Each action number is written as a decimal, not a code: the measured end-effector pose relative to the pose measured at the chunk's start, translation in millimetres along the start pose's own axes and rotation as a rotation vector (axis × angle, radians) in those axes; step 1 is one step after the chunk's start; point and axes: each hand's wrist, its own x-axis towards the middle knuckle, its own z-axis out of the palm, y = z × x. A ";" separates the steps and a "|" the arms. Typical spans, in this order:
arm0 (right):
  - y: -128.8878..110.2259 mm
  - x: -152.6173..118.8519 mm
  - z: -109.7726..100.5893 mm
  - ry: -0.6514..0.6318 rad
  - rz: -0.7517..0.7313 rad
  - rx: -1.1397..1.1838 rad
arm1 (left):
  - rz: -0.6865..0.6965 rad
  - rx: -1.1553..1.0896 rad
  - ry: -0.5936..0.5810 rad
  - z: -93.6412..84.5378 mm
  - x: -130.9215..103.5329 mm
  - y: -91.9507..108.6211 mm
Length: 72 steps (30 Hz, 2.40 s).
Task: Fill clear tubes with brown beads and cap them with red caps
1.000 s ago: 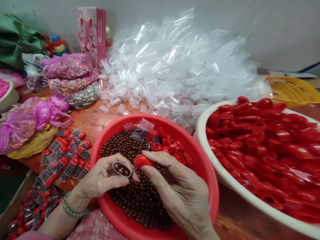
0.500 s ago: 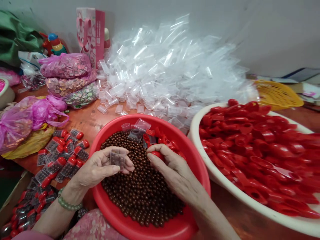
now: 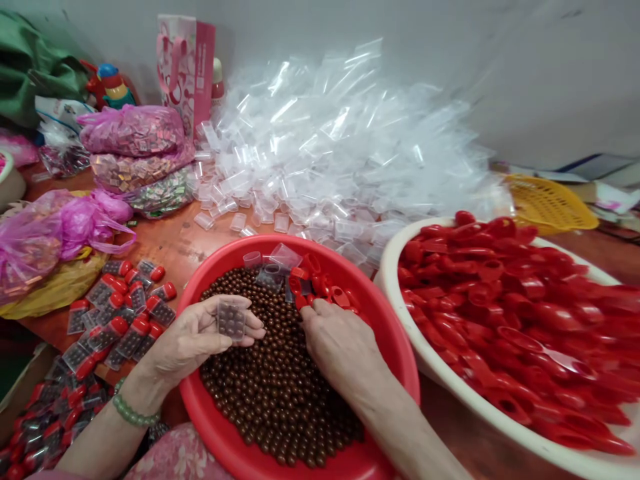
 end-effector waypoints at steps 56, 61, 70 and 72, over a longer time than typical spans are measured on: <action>-46.0 7.0 -60.6 0.377 0.010 1.665 | -0.103 -0.128 -0.156 -3.0 -0.3 -2.3; -62.9 5.4 -58.3 0.360 -0.013 1.664 | -0.110 -0.160 -0.211 -7.1 1.1 -5.5; -66.9 3.5 -49.8 0.325 -0.022 1.739 | -0.083 -0.126 -0.168 -6.0 -0.7 -11.6; -68.2 2.0 -48.5 0.412 -0.027 1.709 | -0.052 -0.071 -0.144 -5.1 0.1 -13.4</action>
